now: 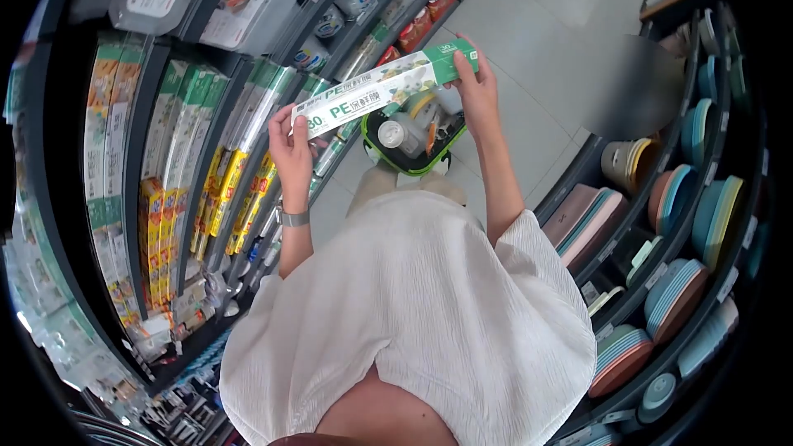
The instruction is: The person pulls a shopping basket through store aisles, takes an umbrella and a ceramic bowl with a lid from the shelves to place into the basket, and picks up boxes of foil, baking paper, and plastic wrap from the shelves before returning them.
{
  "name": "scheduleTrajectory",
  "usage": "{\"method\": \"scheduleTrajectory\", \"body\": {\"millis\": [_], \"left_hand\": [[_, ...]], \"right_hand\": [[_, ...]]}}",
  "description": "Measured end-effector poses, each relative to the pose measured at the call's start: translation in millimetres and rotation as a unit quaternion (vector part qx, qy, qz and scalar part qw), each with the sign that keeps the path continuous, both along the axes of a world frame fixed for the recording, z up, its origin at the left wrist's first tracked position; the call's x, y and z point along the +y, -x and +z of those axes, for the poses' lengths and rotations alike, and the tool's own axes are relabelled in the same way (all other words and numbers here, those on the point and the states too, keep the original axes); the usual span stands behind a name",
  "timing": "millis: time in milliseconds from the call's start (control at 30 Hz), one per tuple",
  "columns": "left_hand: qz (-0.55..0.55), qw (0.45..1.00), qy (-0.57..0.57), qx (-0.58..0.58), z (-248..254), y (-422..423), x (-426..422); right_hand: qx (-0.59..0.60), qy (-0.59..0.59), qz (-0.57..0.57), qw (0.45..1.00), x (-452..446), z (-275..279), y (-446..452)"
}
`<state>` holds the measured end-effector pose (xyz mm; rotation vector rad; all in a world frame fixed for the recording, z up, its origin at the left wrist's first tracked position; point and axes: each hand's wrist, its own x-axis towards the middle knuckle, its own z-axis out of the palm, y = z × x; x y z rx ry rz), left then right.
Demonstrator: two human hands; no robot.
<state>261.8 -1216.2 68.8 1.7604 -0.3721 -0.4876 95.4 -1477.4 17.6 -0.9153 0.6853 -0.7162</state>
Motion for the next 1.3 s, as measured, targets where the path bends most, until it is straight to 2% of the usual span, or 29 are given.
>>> {"method": "scheduleTrajectory", "body": {"millis": [67,267,500,667,733,933,1300], "left_hand": [[0.044,0.997,0.066,-0.019,-3.0,3.4,17.4],[0.094,0.988,0.116,-0.026,20.6,4.9,61.2],[0.088,0.973,0.184,-0.105,41.2,-16.6,88.9],[0.083,0.969,0.200,-0.116,45.7,-34.3,113.3],[0.083,0.971,0.214,-0.070,52.6,-39.5,122.4],[0.083,0.969,0.205,-0.114,62.4,-51.7,149.8],[0.071,0.968,0.224,-0.090,60.1,-64.9,180.2]], "right_hand": [[-0.015,0.006,0.029,0.999,4.6,10.0,-13.2],[-0.063,0.028,0.097,0.993,31.0,36.6,-34.9],[-0.075,0.064,0.099,0.990,71.0,73.3,-55.2],[-0.102,0.075,0.095,0.987,89.8,85.4,-74.1],[-0.102,0.088,0.110,0.985,94.0,89.6,-80.0],[-0.083,0.103,0.100,0.986,126.9,106.2,-91.3],[-0.075,0.103,0.101,0.987,155.6,107.1,-97.8]]}}
